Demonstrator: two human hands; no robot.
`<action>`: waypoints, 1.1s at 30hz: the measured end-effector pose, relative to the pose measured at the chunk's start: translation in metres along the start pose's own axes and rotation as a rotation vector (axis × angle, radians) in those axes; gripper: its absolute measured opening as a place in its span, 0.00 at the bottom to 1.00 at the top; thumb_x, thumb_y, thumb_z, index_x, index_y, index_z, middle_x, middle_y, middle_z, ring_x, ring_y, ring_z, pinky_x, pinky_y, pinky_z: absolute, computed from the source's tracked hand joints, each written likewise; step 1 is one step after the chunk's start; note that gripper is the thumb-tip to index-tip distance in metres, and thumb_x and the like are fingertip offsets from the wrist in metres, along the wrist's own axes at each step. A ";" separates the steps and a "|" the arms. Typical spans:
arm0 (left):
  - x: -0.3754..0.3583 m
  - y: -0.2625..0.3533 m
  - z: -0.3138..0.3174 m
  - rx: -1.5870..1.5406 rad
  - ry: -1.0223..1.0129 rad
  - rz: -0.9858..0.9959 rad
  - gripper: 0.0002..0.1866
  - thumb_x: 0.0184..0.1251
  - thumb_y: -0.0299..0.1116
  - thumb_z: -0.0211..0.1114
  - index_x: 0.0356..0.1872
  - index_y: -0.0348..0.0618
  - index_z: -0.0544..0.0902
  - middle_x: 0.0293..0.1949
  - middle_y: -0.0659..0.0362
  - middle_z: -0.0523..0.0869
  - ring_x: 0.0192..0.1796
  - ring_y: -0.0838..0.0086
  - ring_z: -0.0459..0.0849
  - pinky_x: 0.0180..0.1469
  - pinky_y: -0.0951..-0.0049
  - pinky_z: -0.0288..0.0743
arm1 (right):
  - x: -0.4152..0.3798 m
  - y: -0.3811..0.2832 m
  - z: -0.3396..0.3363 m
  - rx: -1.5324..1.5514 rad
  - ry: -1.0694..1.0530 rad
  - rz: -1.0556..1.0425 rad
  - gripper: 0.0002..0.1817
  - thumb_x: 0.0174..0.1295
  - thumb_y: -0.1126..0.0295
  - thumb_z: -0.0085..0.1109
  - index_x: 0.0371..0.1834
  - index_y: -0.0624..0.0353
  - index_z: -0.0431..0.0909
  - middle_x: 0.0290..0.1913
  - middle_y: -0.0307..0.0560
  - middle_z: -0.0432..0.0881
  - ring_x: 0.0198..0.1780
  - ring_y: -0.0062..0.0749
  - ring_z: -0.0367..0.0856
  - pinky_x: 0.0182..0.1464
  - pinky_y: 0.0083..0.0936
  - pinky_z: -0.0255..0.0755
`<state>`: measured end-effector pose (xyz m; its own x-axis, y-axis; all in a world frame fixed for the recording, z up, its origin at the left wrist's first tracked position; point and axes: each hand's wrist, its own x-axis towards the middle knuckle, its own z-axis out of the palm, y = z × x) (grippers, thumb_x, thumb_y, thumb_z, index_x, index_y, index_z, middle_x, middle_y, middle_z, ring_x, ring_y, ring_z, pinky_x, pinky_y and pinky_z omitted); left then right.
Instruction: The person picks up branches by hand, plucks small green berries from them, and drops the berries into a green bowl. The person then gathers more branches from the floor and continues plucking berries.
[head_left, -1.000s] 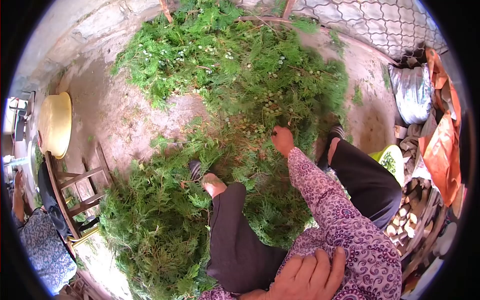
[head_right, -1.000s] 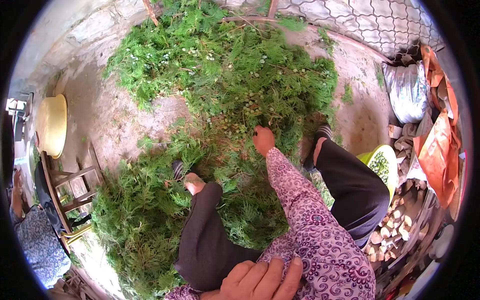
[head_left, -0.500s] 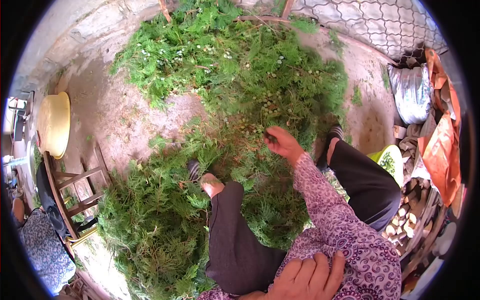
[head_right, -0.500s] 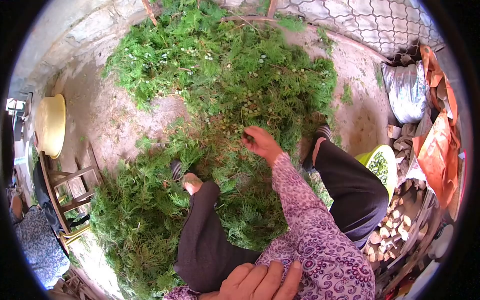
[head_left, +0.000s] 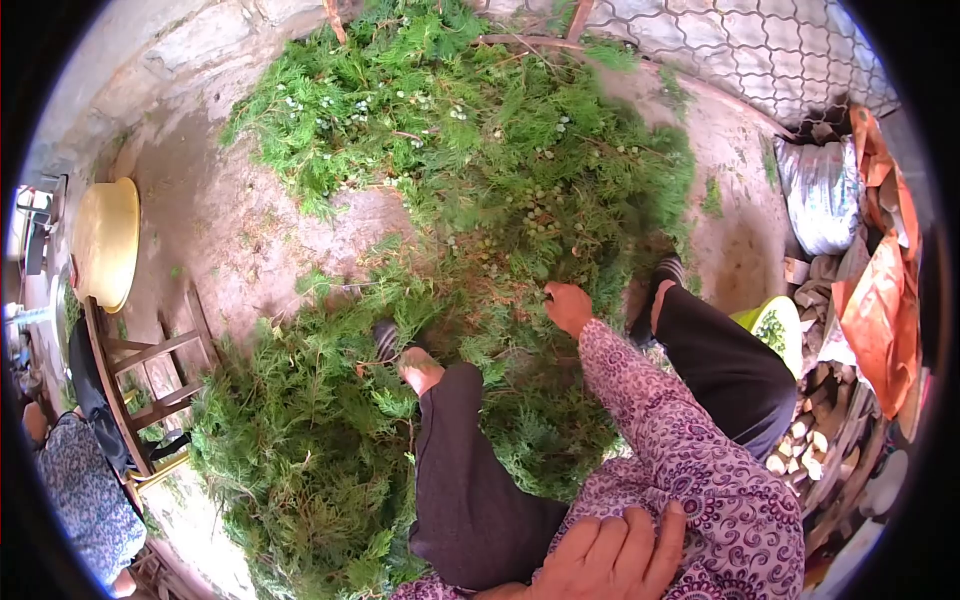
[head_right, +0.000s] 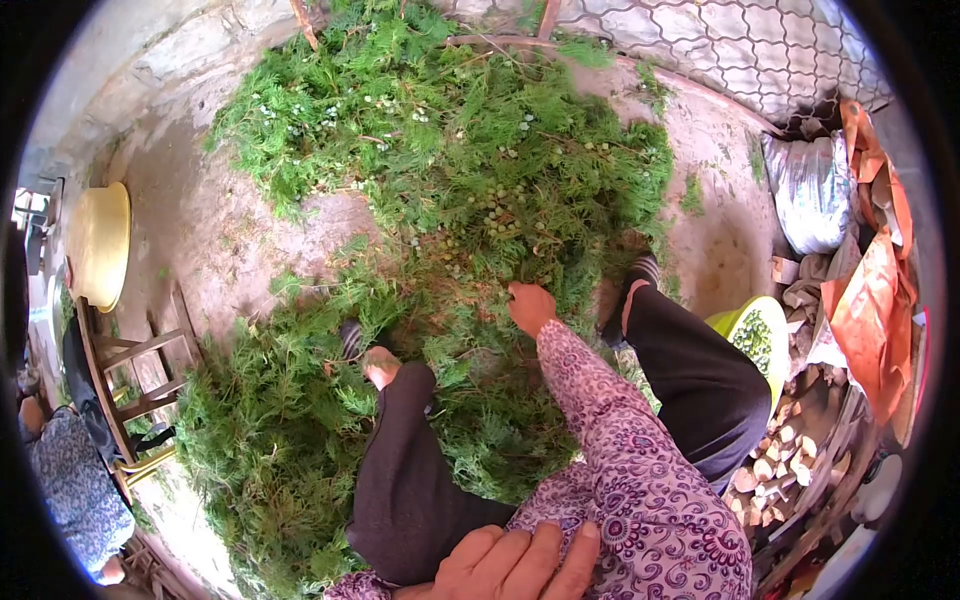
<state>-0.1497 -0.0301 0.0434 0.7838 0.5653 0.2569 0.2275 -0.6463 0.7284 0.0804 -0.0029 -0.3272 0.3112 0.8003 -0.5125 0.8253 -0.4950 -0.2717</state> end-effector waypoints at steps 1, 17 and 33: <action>-0.001 0.001 0.001 -0.008 0.005 -0.007 0.16 0.51 0.28 0.58 0.42 0.32 0.77 0.32 0.50 0.77 0.31 0.67 0.74 0.31 0.71 0.65 | -0.006 0.006 0.001 0.039 0.017 -0.049 0.16 0.55 0.67 0.56 0.46 0.63 0.75 0.36 0.56 0.80 0.36 0.45 0.78 0.39 0.40 0.72; -0.001 -0.002 -0.004 -0.011 -0.010 -0.011 0.16 0.50 0.27 0.57 0.42 0.33 0.76 0.32 0.50 0.76 0.31 0.67 0.74 0.31 0.71 0.66 | 0.027 -0.028 -0.002 0.325 0.176 -0.217 0.14 0.55 0.64 0.53 0.36 0.64 0.76 0.28 0.57 0.77 0.27 0.43 0.76 0.33 0.37 0.71; -0.004 -0.004 -0.010 0.016 -0.034 -0.032 0.15 0.50 0.28 0.56 0.40 0.33 0.78 0.32 0.49 0.78 0.33 0.66 0.76 0.33 0.71 0.68 | 0.014 -0.010 -0.003 0.769 -0.274 0.183 0.09 0.52 0.70 0.59 0.33 0.62 0.73 0.27 0.48 0.78 0.25 0.31 0.76 0.25 0.27 0.69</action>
<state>-0.1600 -0.0246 0.0457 0.7951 0.5684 0.2117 0.2618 -0.6365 0.7255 0.0782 0.0138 -0.3292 0.2017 0.6235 -0.7554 0.1903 -0.7815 -0.5942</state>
